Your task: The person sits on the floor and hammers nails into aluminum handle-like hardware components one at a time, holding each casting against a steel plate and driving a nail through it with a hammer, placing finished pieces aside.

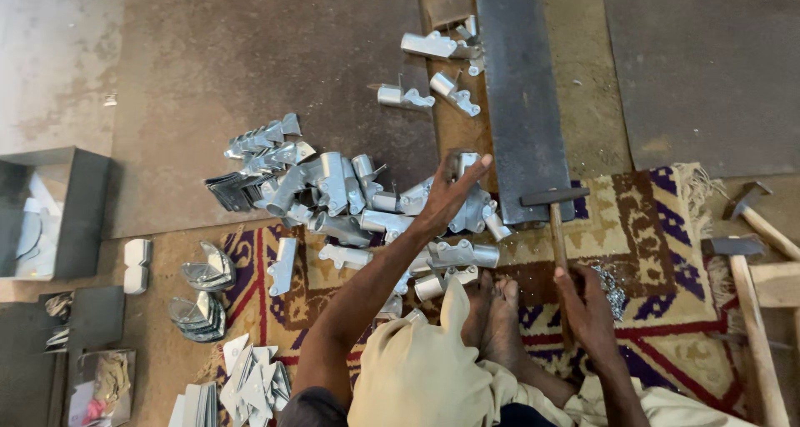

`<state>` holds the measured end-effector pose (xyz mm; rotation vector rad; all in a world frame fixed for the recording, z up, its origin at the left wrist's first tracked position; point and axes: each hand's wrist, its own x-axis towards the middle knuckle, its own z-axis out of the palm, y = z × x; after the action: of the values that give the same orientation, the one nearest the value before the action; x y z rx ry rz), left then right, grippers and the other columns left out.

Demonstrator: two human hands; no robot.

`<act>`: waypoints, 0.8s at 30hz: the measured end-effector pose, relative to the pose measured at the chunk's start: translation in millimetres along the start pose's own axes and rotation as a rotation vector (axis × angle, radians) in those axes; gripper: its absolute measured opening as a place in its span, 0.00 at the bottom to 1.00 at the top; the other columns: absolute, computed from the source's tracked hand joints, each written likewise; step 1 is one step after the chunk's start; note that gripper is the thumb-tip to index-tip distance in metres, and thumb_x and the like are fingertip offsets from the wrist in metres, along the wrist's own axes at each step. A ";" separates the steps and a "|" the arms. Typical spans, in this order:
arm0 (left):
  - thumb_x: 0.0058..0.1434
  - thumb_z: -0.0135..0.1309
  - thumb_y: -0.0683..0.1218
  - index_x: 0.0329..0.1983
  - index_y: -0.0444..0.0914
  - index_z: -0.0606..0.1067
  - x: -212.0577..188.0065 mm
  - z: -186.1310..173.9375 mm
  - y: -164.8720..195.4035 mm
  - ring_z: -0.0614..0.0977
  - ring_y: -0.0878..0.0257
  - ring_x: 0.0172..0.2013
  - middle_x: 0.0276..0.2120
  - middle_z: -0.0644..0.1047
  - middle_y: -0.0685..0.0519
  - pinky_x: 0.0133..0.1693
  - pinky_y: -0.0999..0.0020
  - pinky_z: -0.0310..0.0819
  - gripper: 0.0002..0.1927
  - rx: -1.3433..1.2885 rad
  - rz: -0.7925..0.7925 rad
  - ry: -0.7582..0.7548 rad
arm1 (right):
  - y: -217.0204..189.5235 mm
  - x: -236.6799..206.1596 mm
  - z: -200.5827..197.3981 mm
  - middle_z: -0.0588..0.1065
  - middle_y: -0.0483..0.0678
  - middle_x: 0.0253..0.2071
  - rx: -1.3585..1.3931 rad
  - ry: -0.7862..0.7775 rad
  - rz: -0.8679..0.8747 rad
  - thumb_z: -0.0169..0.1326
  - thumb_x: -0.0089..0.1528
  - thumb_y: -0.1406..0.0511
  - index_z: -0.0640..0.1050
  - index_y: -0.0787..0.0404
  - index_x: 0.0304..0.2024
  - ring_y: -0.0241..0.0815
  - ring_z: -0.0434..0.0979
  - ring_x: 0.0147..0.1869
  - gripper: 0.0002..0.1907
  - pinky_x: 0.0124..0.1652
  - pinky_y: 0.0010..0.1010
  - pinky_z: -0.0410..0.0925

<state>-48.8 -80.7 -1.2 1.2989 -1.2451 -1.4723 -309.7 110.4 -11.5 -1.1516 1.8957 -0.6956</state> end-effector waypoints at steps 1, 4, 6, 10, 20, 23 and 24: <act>0.62 0.55 0.71 0.66 0.32 0.57 3.7 0.2 -6.5 0.72 0.51 0.55 0.54 0.68 0.39 0.54 0.51 0.71 0.47 0.009 -0.038 -0.003 | -0.8 0.7 2.5 0.77 0.59 0.45 -0.006 -0.004 0.009 0.53 0.67 0.51 0.72 0.69 0.60 0.53 0.78 0.50 0.30 0.49 0.43 0.69; 0.60 0.51 0.71 0.74 0.37 0.50 11.6 4.5 -21.6 0.70 0.51 0.56 0.59 0.64 0.40 0.52 0.50 0.70 0.51 -0.209 -0.255 -0.002 | -8.7 3.7 9.0 0.75 0.54 0.46 0.020 0.208 -0.184 0.55 0.65 0.53 0.75 0.67 0.55 0.47 0.78 0.46 0.26 0.41 0.40 0.72; 0.59 0.52 0.68 0.74 0.37 0.51 12.3 7.1 -26.0 0.72 0.51 0.55 0.59 0.65 0.41 0.50 0.51 0.72 0.49 -0.308 -0.310 0.028 | -19.6 10.8 13.2 0.74 0.52 0.46 -0.145 0.353 -0.437 0.57 0.69 0.57 0.78 0.62 0.55 0.47 0.74 0.51 0.18 0.47 0.41 0.69; 0.59 0.60 0.57 0.67 0.30 0.60 2.0 6.4 -24.0 0.78 0.55 0.46 0.50 0.73 0.41 0.44 0.57 0.78 0.42 -0.322 -0.240 0.026 | -43.7 33.8 25.8 0.72 0.50 0.43 -0.551 0.463 -0.632 0.59 0.67 0.61 0.83 0.54 0.54 0.50 0.69 0.49 0.13 0.49 0.46 0.62; 0.58 0.62 0.61 0.58 0.28 0.69 -17.5 -12.7 -17.8 0.81 0.62 0.39 0.39 0.77 0.47 0.40 0.64 0.82 0.37 -0.253 -0.235 0.072 | -39.4 63.0 57.8 0.70 0.57 0.53 -0.856 0.328 -0.598 0.54 0.71 0.61 0.78 0.49 0.62 0.52 0.68 0.55 0.17 0.50 0.48 0.62; 0.56 0.64 0.63 0.53 0.28 0.72 -18.3 -10.4 -15.2 0.80 0.63 0.36 0.36 0.77 0.49 0.38 0.63 0.80 0.36 -0.321 -0.194 0.078 | -40.1 59.4 57.7 0.70 0.60 0.54 -0.743 0.346 -0.629 0.53 0.71 0.61 0.75 0.52 0.65 0.54 0.68 0.56 0.19 0.52 0.51 0.63; 0.56 0.64 0.63 0.50 0.28 0.74 -18.1 -8.9 -13.4 0.79 0.63 0.35 0.34 0.77 0.49 0.36 0.64 0.78 0.35 -0.281 -0.198 0.089 | -39.7 55.6 55.1 0.70 0.61 0.55 -0.648 0.388 -0.672 0.52 0.70 0.61 0.74 0.57 0.65 0.55 0.68 0.58 0.21 0.54 0.52 0.63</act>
<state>-36.6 -61.9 -10.5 1.3078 -0.8361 -1.6420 -259.8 40.3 -29.4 -2.2635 2.1255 -0.7022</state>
